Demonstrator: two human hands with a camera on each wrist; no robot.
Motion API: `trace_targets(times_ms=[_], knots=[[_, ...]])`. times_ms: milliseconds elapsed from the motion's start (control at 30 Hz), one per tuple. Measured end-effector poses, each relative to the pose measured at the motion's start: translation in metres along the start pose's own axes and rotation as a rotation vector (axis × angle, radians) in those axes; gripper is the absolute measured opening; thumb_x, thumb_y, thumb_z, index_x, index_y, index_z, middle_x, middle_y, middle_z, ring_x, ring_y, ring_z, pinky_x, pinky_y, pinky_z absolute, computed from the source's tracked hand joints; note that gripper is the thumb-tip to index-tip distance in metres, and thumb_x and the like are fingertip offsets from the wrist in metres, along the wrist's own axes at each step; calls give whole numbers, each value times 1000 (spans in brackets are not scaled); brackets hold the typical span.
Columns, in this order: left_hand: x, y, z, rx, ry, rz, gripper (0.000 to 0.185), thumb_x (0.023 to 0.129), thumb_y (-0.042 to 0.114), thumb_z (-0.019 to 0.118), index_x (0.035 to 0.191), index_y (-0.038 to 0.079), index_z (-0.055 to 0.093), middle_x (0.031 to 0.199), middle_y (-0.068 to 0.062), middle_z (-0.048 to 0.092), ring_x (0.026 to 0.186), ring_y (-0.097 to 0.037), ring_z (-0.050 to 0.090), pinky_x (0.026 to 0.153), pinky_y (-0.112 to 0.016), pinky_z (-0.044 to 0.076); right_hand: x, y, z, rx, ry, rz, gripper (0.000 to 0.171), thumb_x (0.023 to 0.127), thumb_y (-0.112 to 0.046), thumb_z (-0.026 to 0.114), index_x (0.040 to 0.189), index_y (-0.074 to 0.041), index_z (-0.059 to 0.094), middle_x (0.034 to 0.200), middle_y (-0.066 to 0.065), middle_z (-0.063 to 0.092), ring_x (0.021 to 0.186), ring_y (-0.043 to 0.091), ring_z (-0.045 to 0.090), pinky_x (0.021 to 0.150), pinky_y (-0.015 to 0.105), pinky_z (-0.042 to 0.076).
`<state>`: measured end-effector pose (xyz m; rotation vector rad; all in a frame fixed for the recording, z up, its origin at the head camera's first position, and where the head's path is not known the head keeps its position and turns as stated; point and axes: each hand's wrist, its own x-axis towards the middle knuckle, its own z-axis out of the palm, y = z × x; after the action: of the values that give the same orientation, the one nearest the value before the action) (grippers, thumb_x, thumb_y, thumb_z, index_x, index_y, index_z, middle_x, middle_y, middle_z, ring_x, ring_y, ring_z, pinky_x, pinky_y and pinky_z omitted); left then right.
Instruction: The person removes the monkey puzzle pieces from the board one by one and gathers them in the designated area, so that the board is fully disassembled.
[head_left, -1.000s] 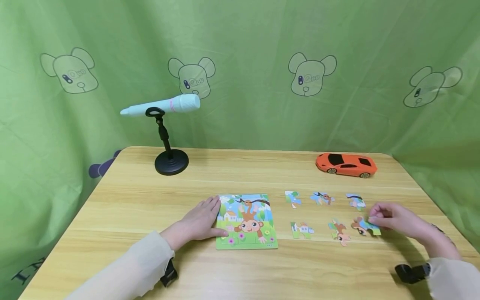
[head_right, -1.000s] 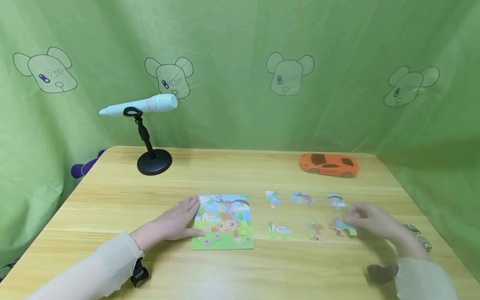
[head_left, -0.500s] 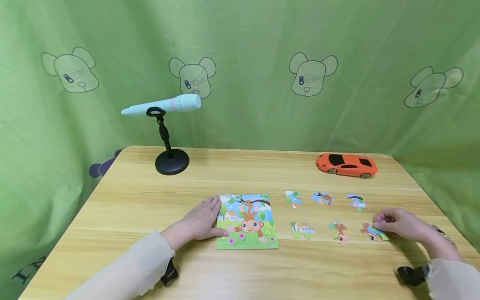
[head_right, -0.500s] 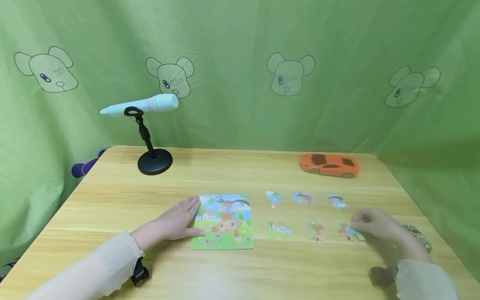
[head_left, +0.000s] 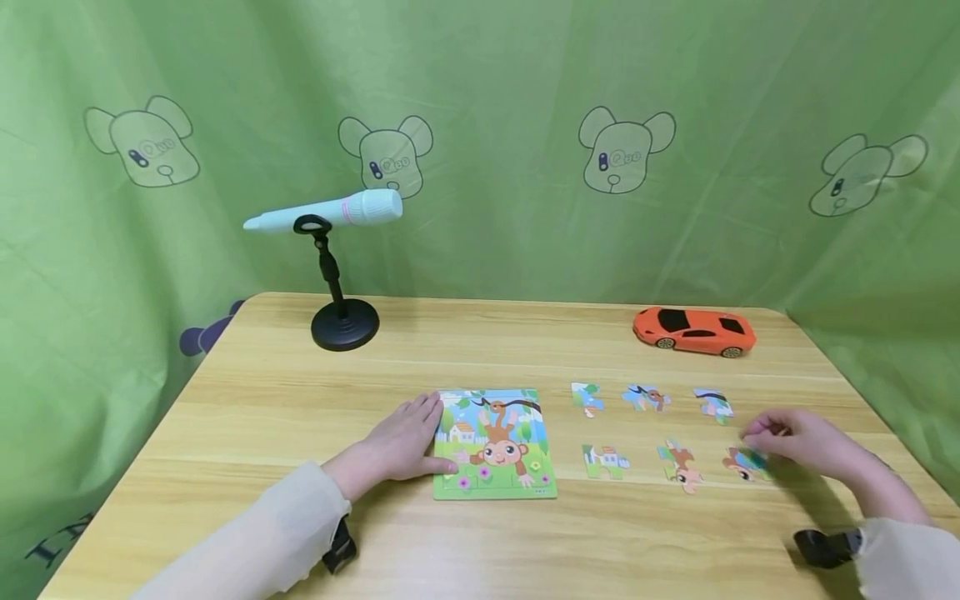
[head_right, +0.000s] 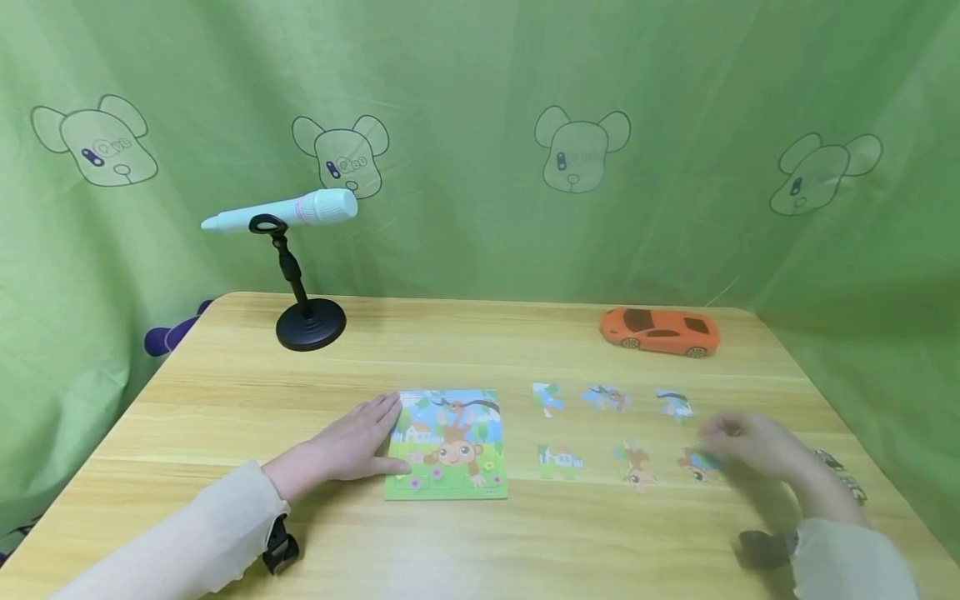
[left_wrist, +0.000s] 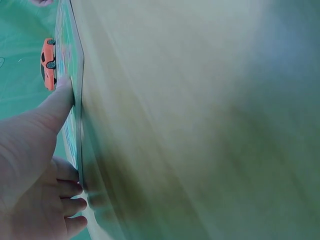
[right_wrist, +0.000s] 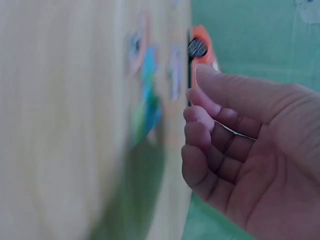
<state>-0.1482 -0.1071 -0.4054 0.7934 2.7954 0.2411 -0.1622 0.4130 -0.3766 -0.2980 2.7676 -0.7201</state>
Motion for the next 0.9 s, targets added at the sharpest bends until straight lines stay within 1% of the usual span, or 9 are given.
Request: trace_targets(times_ms=[100,200,267,333,400,500,633,767,900], knots=[[0,0,-1,-11,-2,-2,94,83,59,54,141,-8,24,148,-23,18,135,-35,17,109,-43,18,6,-19,1,0,33,-53,25,91,-20,58,100,2,62,83,4,56,70,10,49,57,26,46],[-1,-1,-1,-13,-7,-4,94,83,60,53,141,-8,24,148,-23,17,135,-34,17,109,-42,17,14,-45,5,0,66,-118,26,91,-22,59,103,0,63,87,3,58,73,9,50,59,25,47],[0,-2,-1,-11,-9,-1,94,83,61,52,142,-7,24,148,-22,17,135,-34,17,109,-42,17,20,-64,10,30,66,-181,24,91,-21,59,103,-1,63,89,3,59,75,9,51,61,25,48],[0,-2,0,-8,-9,3,94,83,62,51,142,-7,24,148,-22,17,135,-34,17,109,-42,18,27,-83,18,64,57,-250,21,91,-18,60,103,-1,63,86,2,59,73,9,51,60,24,47],[1,-3,1,-13,-8,6,94,83,62,51,142,-7,24,148,-22,17,135,-34,17,109,-42,18,35,-102,26,83,34,-304,20,90,-17,60,104,-2,64,85,0,58,72,10,51,61,24,47],[1,-3,1,-21,-2,13,94,83,62,51,142,-7,25,148,-22,17,135,-34,17,109,-42,18,47,-130,42,109,1,-357,20,89,-15,61,104,-2,63,79,-2,56,69,11,49,59,24,46],[-1,-4,1,-27,6,23,94,84,62,51,142,-8,24,148,-23,17,135,-35,16,109,-42,17,58,-165,67,133,-34,-420,19,88,-12,63,103,-1,63,79,-3,55,70,11,50,60,24,46],[-3,-4,0,-34,18,42,95,83,61,52,142,-8,22,148,-24,16,135,-35,16,109,-42,17,66,-194,92,152,-80,-492,18,86,-9,63,102,-1,63,78,-5,55,70,10,51,61,24,47],[-8,-4,-2,-57,11,63,98,81,61,55,143,-7,21,148,-23,15,135,-35,14,109,-42,16,70,-216,115,176,-145,-543,17,86,-7,63,102,-2,62,75,-6,54,66,9,50,58,24,47]])
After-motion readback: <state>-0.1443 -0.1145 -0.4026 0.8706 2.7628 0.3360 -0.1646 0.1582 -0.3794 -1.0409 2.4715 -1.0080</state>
